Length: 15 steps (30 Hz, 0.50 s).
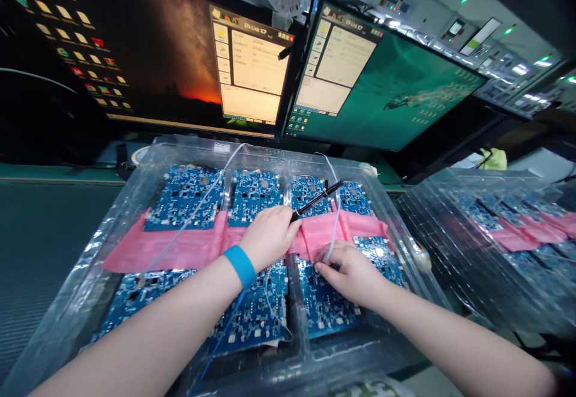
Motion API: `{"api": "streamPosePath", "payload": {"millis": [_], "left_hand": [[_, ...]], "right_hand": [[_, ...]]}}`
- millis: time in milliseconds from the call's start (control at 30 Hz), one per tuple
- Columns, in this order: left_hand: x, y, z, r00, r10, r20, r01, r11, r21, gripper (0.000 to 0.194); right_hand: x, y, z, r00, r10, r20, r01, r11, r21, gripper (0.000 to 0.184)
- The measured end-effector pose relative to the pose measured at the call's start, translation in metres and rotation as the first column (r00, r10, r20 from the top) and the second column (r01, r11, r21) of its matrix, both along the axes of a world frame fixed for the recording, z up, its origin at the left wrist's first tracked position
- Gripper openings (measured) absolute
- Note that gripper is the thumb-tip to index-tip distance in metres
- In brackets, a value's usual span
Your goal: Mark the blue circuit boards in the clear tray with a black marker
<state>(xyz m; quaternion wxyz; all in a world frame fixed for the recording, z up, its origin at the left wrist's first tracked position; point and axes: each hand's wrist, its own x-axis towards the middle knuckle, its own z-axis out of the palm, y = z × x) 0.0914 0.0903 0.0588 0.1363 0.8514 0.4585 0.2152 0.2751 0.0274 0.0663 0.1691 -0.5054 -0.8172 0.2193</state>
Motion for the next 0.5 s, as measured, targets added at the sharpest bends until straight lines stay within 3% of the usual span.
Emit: {"api": "streamPosePath", "payload": {"millis": [200, 500], "left_hand": [[-0.0004, 0.0008, -0.0001, 1.0, -0.004, 0.001, 0.004, 1.0, 0.002, 0.023], [-0.0009, 0.0005, 0.0001, 1.0, -0.003, -0.028, 0.003, 1.0, -0.003, 0.024]], "right_hand": [[-0.0005, -0.0013, -0.0004, 0.997, 0.033, 0.065, -0.032, 0.999, -0.018, 0.012], [-0.0071, -0.0028, 0.0032, 0.949, 0.057, 0.31, -0.07, 0.997, 0.028, 0.013]]}}
